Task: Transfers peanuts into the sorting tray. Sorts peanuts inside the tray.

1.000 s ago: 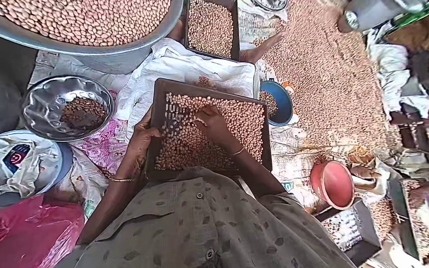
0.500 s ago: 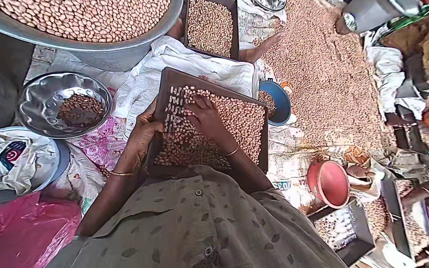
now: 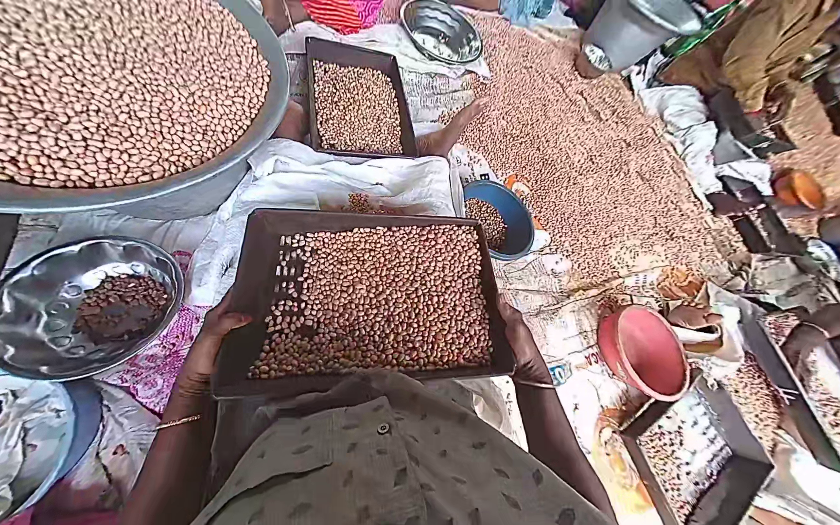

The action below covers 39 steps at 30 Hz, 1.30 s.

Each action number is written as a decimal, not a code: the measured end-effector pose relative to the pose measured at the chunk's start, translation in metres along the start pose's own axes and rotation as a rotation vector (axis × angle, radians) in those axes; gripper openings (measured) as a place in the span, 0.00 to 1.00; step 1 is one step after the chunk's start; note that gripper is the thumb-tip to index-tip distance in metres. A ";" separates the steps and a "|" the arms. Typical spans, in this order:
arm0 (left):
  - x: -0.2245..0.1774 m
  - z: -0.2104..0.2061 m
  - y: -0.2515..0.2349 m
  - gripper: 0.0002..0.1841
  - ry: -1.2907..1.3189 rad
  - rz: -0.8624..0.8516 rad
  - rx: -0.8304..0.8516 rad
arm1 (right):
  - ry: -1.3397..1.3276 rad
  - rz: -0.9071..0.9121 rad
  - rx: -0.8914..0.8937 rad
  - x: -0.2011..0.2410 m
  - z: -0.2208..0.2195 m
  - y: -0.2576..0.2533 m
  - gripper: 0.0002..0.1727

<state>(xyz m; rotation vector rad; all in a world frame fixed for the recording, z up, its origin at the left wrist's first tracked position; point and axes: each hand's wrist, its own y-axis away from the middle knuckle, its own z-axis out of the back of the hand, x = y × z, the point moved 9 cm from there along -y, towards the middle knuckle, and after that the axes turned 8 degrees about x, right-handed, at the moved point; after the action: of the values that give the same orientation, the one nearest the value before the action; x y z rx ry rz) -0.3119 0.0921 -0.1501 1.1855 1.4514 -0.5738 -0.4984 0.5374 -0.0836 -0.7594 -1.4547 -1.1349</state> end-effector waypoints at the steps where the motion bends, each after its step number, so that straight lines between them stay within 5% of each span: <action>1: 0.002 0.010 0.006 0.24 0.105 -0.030 -0.024 | -0.090 0.015 0.044 0.004 -0.012 0.020 0.37; 3: 0.004 0.013 0.015 0.15 0.296 -0.084 -0.009 | -0.208 0.036 0.012 0.016 -0.021 0.054 0.44; 5: -0.005 -0.018 0.018 0.12 0.363 -0.095 0.043 | -0.307 0.089 -0.007 0.029 -0.003 0.051 0.35; 7: -0.020 -0.060 0.022 0.18 0.267 -0.047 0.066 | -0.462 0.132 0.039 0.021 0.026 0.023 0.21; 9: -0.036 -0.077 0.002 0.22 0.196 -0.050 0.105 | -0.628 0.144 0.152 0.010 0.027 -0.015 0.22; 11: -0.034 -0.054 -0.017 0.15 0.295 -0.109 0.082 | -0.718 0.123 0.250 0.002 -0.004 -0.027 0.27; 15: -0.023 -0.003 0.004 0.22 0.333 -0.174 0.016 | -0.597 0.032 0.083 -0.022 -0.035 0.027 0.24; 18: -0.016 -0.035 0.036 0.15 0.287 -0.094 -0.015 | -0.602 0.035 -0.006 -0.027 0.010 0.026 0.21; 22: -0.033 -0.061 0.002 0.12 0.113 -0.108 0.016 | -0.711 0.071 0.172 -0.007 0.017 -0.039 0.26; 24: -0.033 -0.028 -0.026 0.16 0.172 -0.209 0.024 | -0.676 0.075 0.233 -0.001 -0.015 -0.043 0.24; 27: -0.023 0.018 -0.014 0.17 0.277 -0.298 0.043 | -0.573 -0.017 0.057 -0.018 -0.039 0.005 0.22; 30: -0.024 -0.019 0.039 0.23 0.179 -0.160 -0.157 | -0.569 0.046 -0.004 -0.018 0.004 0.027 0.21; 32: -0.023 -0.055 0.043 0.12 0.155 -0.075 -0.012 | -0.694 0.102 0.075 -0.013 0.032 0.005 0.20; 34: -0.030 -0.074 0.014 0.19 0.102 -0.044 0.064 | -0.749 0.130 0.251 -0.002 0.034 -0.036 0.20; 36: -0.034 -0.058 -0.018 0.13 0.147 -0.089 0.026 | -0.794 0.097 0.303 -0.003 0.011 -0.062 0.22; 39: -0.027 -0.001 -0.024 0.22 0.248 -0.196 -0.009 | -0.667 0.025 0.149 -0.018 -0.034 -0.031 0.23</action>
<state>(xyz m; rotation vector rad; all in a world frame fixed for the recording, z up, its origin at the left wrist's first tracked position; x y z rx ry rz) -0.3372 0.0750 -0.1310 1.1452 1.7936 -0.5673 -0.5105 0.4977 -0.1104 -1.1072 -2.0445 -0.7660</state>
